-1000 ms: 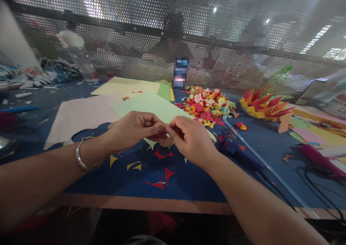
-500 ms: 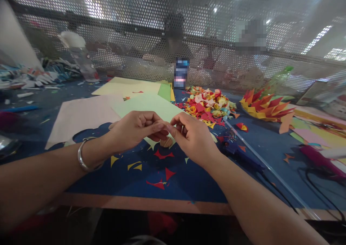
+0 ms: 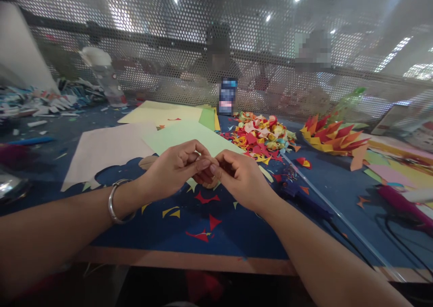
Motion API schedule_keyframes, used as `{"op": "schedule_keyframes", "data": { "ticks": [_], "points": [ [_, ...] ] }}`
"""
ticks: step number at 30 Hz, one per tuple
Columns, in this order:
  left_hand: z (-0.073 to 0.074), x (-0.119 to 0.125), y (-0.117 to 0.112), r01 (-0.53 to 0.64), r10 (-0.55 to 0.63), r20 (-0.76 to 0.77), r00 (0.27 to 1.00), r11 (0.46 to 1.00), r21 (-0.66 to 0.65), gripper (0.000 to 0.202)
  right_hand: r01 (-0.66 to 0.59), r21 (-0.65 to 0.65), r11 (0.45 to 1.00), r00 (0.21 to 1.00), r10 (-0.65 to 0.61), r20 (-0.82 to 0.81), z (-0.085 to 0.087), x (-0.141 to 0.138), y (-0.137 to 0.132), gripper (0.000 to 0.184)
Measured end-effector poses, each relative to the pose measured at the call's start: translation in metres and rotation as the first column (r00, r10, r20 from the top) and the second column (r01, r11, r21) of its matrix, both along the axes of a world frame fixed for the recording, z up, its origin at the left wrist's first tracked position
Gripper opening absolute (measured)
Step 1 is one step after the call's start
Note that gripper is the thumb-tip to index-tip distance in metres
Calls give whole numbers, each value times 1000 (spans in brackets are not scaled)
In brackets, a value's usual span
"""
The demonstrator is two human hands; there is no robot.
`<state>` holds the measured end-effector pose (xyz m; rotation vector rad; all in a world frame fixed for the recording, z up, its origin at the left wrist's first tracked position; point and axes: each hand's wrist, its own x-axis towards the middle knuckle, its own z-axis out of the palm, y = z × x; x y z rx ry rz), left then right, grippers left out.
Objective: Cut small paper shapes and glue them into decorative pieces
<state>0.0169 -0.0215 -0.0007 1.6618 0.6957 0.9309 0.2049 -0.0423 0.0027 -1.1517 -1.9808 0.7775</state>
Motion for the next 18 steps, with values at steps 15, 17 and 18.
{"op": "schedule_keyframes", "data": {
  "ticks": [15, 17, 18],
  "points": [
    [9, -13, -1, 7, 33, -276, 960, 990, 142, 36, -52, -94, 994, 997, 47, -53, 2, 0, 4, 25],
    [9, -13, 0, 18, 0, -255, 967, 997, 69, 36, -47, -135, 990, 998, 40, -58, 1, 0, 4, 25],
    [10, -13, 1, 17, -7, -250, 968, 999, 38, 36, -41, -159, 986, 997, 31, -64, 1, 1, 5, 26]
  ]
}}
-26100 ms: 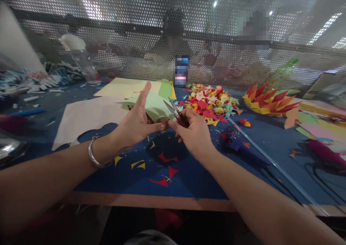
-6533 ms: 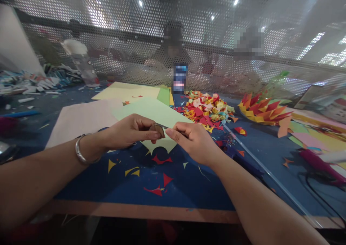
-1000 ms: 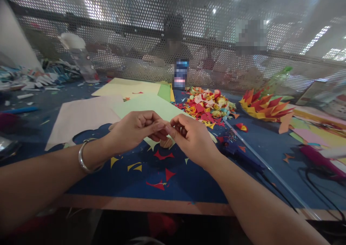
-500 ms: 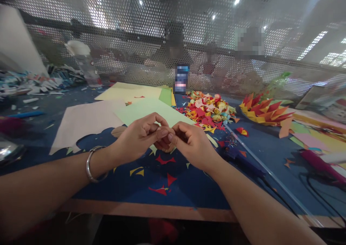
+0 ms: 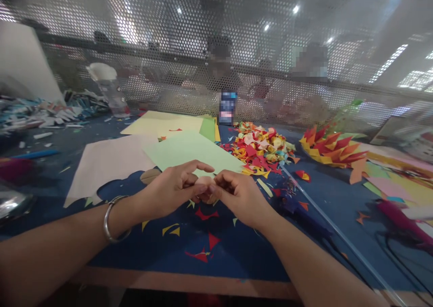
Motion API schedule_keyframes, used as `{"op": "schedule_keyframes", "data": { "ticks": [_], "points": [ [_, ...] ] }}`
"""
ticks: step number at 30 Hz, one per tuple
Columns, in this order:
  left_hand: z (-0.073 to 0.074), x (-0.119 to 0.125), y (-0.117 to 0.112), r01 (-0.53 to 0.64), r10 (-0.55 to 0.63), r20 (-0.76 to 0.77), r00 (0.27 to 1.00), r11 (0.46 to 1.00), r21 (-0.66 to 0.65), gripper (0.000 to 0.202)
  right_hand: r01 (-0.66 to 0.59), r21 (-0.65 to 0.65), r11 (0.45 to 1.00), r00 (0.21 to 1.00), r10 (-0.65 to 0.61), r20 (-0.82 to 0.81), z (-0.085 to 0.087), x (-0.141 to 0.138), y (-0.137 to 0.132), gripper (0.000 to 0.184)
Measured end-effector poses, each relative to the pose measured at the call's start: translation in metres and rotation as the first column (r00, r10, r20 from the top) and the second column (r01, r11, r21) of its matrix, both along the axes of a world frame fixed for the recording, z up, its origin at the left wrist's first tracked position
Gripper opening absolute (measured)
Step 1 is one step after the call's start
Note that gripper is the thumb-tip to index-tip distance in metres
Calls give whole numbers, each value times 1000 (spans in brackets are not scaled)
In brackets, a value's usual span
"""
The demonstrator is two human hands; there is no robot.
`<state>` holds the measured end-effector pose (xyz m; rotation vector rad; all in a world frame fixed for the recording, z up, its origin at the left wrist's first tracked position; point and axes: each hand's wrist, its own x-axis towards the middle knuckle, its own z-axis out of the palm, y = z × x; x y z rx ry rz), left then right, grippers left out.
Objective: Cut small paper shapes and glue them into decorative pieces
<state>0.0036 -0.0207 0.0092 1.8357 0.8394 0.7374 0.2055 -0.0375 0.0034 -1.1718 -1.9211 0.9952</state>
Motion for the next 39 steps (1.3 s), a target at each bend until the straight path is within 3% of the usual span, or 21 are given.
{"op": "schedule_keyframes", "data": {
  "ticks": [8, 16, 18, 21, 23, 26, 28, 31, 34, 39],
  "points": [
    [3, -3, 3, 35, -38, -15, 999, 989, -142, 31, 6, -133, 991, 999, -11, -34, -3, 1, 4, 29],
    [0, 0, 7, -61, 71, -70, 995, 989, 136, 17, -16, -144, 989, 1000, 19, 15, -2, 4, 6, 24],
    [-2, 0, 10, -61, 69, -65, 995, 991, 115, 14, -26, -139, 990, 999, 29, 21, -2, 4, 6, 24],
    [-6, -1, 15, -40, 40, 2, 999, 999, -33, 16, -29, -122, 992, 999, 32, 26, -1, 3, 6, 26],
    [-7, -2, 18, -30, 44, 81, 996, 985, -172, 18, 10, -58, 998, 999, -7, 51, 0, 3, 6, 25],
    [-8, -1, 20, -33, 100, 166, 981, 931, -364, 17, 108, 163, 981, 987, -125, 97, -1, 4, 4, 19],
    [-7, 0, 20, -12, 140, 245, 959, 889, -458, 17, 148, 331, 932, 976, -192, 103, -1, 5, 1, 11],
    [-5, 2, 17, 47, 190, 367, 910, 835, -548, 19, 104, 526, 844, 968, -207, 140, -2, 3, -3, 9],
    [-4, 3, 13, 62, 229, 392, 891, 794, -605, 21, -4, 621, 784, 959, -173, 224, -2, 0, -5, 15],
    [-6, 4, 10, 48, 279, 393, 876, 761, -647, 17, -74, 662, 746, 932, -184, 312, -4, -1, -4, 15]
  ]
}}
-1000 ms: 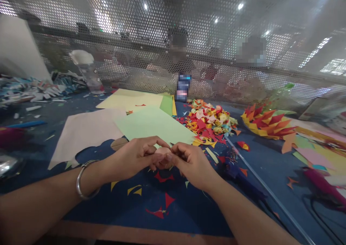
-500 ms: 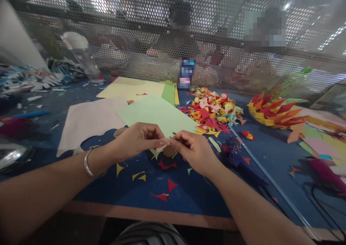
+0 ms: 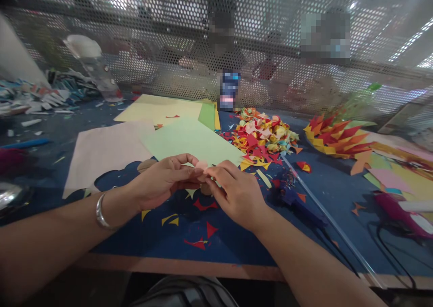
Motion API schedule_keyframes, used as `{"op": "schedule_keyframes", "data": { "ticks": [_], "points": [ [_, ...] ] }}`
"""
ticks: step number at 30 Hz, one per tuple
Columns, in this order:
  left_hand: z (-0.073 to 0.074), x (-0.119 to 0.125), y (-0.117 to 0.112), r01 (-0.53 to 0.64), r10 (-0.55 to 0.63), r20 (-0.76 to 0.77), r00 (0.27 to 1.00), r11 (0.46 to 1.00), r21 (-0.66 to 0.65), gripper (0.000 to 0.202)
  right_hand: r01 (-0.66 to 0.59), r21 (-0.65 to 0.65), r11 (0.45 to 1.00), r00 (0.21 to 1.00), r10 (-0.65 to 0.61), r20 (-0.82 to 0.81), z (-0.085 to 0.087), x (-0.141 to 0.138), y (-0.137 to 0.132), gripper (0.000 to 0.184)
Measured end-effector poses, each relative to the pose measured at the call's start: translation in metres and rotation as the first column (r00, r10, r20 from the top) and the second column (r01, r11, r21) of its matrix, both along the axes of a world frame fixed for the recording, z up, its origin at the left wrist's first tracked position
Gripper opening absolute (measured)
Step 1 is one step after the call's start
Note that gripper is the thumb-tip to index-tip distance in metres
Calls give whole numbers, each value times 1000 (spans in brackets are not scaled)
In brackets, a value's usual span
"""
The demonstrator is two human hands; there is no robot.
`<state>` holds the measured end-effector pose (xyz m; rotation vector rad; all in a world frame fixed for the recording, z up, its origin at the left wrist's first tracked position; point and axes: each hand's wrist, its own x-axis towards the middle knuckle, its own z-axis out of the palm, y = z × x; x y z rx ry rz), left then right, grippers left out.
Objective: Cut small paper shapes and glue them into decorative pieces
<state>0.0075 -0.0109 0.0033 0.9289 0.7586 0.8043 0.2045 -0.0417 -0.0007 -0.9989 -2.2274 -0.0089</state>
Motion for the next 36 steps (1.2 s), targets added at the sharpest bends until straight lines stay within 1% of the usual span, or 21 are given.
{"op": "schedule_keyframes", "data": {
  "ticks": [2, 5, 8, 10, 13, 17, 19, 23, 31, 33, 36],
  "points": [
    [0, 0, 1, -7, 7, 8, 1000, 1000, -26, 17, 15, 9, 1000, 999, -15, 32, 0, 1, 0, 18],
    [1, -1, 3, 34, -32, 24, 999, 997, -68, 16, 26, 11, 1000, 997, -26, 71, 0, 1, 0, 21],
    [2, -2, 2, 75, -71, 42, 997, 993, -89, 14, 6, -13, 1000, 998, -5, 58, 2, 1, -2, 17],
    [3, -1, 1, 82, -81, 21, 997, 993, -83, 16, -26, -29, 999, 999, 26, 27, 3, 0, -2, 14],
    [3, 0, -2, 84, -86, -33, 996, 995, -55, 23, -54, -50, 997, 997, 52, -49, 5, 0, -3, 11],
    [3, 2, -5, 56, -52, -72, 996, 996, 64, 23, -14, -107, 994, 988, -2, -155, 6, -1, -1, 6],
    [3, 3, -5, 78, -65, -124, 990, 992, 96, 23, -1, -138, 990, 984, -24, -177, 6, -2, -1, 5],
    [4, 4, -5, 141, -112, -220, 969, 982, 122, 22, -2, -162, 987, 980, -30, -194, 6, -2, -1, 4],
    [5, 1, -5, 217, -140, -308, 941, 948, 233, 18, -18, -196, 980, 985, -16, -170, 6, -3, -2, 8],
    [6, 1, -5, 236, -156, -322, 934, 945, 227, 18, -27, -204, 979, 987, -6, -161, 6, -3, -1, 8],
    [6, 1, -4, 241, -181, -306, 935, 955, 171, 19, -33, -218, 975, 987, -3, -160, 6, -3, -1, 8]
  ]
}}
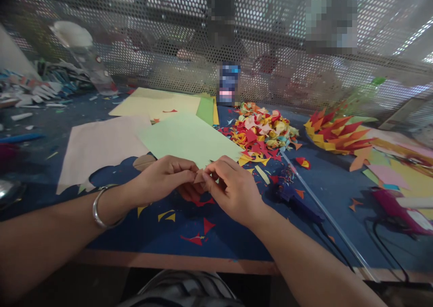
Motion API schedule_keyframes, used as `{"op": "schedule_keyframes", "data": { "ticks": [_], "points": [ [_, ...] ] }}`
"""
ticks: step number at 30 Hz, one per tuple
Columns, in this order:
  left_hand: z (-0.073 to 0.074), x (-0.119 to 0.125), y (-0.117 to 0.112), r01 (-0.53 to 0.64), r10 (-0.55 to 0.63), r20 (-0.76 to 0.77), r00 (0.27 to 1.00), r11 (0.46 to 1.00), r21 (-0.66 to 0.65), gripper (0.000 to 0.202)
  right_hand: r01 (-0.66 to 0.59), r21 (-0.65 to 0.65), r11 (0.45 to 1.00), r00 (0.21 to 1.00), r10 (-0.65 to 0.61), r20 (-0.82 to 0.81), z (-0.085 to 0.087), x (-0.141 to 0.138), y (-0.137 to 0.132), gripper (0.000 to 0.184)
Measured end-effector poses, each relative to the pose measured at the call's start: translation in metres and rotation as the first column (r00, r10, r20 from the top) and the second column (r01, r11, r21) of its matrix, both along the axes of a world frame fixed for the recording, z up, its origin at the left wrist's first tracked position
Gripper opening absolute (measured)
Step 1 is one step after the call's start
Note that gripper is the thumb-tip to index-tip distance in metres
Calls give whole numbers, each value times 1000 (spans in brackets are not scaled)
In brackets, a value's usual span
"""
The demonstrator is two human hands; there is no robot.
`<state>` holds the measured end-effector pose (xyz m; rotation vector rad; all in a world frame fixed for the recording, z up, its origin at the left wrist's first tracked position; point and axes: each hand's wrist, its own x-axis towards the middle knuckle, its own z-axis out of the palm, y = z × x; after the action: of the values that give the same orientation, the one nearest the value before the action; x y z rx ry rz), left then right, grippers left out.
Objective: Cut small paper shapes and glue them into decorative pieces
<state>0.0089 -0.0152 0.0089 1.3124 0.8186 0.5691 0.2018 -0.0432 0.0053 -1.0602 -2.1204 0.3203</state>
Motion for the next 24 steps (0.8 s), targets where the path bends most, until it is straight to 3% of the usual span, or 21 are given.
{"op": "schedule_keyframes", "data": {
  "ticks": [7, 13, 17, 24],
  "points": [
    [-1, -2, 6, -61, 73, 99, 992, 991, -123, 20, -63, 12, 998, 998, 63, 16, 0, 1, -1, 6],
    [1, -1, 5, -35, 68, 140, 988, 973, -227, 22, -81, 79, 994, 996, 79, 33, -2, 2, -2, 5],
    [0, 1, 2, -42, 65, 128, 990, 984, -175, 21, -98, 78, 992, 994, 93, 62, -3, 3, -1, 9],
    [-2, 2, -6, -79, 77, 65, 995, 996, 28, 19, -33, -55, 998, 999, 34, 18, 0, 0, -2, 8]
  ]
}}
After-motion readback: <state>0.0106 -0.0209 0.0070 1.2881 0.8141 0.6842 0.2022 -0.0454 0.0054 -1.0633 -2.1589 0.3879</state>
